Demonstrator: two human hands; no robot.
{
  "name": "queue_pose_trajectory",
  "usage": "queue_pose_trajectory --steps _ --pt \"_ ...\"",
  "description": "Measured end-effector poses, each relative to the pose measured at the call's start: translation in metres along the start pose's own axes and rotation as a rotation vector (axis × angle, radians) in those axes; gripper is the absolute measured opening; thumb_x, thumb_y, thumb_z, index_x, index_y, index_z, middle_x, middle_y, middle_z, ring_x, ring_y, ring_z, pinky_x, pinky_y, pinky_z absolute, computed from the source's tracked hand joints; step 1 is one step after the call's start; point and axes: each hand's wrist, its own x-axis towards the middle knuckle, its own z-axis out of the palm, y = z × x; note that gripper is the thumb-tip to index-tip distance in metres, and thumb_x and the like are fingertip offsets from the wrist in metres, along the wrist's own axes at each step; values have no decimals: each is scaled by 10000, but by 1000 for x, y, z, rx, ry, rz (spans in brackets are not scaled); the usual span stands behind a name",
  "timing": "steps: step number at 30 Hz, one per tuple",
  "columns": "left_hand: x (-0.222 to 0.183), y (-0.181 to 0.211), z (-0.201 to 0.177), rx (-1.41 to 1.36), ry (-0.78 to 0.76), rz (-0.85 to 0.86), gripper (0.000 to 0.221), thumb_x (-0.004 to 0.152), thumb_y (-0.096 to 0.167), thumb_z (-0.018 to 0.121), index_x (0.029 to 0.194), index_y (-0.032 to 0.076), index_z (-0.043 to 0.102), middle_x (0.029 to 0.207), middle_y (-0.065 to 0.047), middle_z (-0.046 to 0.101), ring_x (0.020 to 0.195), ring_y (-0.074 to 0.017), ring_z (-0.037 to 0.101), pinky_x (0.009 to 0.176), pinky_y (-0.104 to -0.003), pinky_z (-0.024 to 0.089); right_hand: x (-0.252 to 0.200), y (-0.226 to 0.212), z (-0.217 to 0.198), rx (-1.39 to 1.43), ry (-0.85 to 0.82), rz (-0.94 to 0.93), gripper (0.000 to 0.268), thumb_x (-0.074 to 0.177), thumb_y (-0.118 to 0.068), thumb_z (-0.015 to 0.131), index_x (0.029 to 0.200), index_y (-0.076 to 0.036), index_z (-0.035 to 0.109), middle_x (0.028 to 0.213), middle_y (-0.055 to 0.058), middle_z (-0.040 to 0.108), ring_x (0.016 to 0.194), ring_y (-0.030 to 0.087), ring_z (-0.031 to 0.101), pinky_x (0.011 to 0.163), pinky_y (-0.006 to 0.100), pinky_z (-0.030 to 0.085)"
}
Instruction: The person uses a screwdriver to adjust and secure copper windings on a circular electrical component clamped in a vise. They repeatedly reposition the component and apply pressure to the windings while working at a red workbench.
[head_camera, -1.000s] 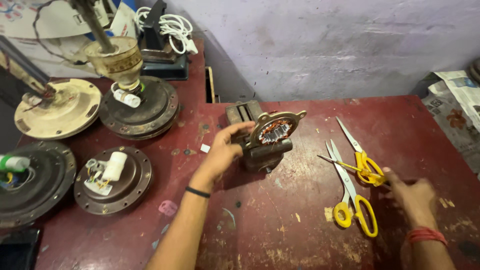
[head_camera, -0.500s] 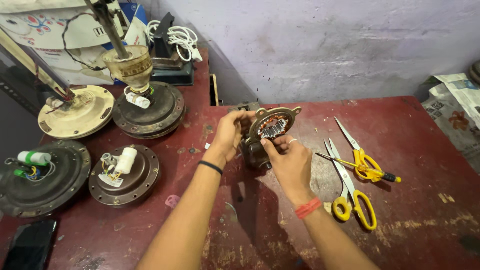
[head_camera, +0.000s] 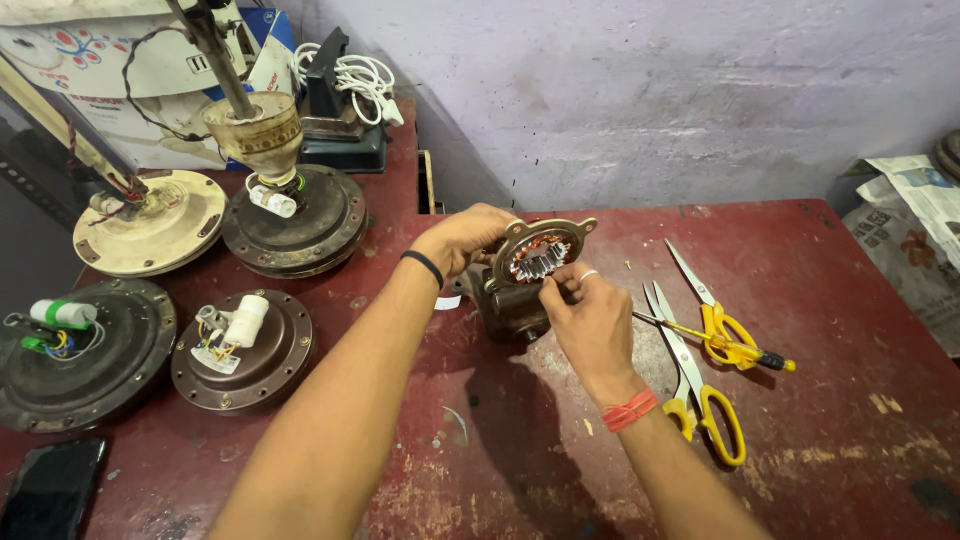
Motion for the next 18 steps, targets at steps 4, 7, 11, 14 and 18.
queue_pose_trajectory --steps 4,7,11,14,18 --pt "6 3 2 73 -25 -62 136 871 219 720 856 92 766 711 33 689 566 -47 563 493 -217 430 7 2 -3 16 -14 -91 165 847 -118 734 967 -9 765 798 162 747 673 230 747 634 343 577" --pt "8 1 3 85 -54 -38 140 881 188 707 863 68 775 704 18 693 531 -43 554 461 -218 417 11 5 -7 -19 -31 -153 190 836 -111 747 995 -12 777 822 168 750 701 227 744 665 335 577" --pt "16 -5 2 23 -68 -19 148 889 156 693 868 41 784 662 -5 680 458 -52 509 401 -228 362 15 8 -14 -54 -74 -138 195 818 -100 754 994 -25 792 837 158 759 697 213 746 652 320 574" --pt "24 -12 0 -46 -114 -23 147 896 154 692 885 47 792 662 -2 694 445 -48 514 397 -223 364 18 7 -18 -75 -97 -94 197 813 -95 763 994 -25 795 804 156 756 665 203 736 639 314 562" --pt "34 -25 -4 -102 -197 20 144 921 161 712 866 42 772 661 2 681 442 -37 490 391 -216 340 22 3 -19 -43 -121 -26 172 823 -107 791 971 -18 790 767 139 758 624 162 727 592 299 549"
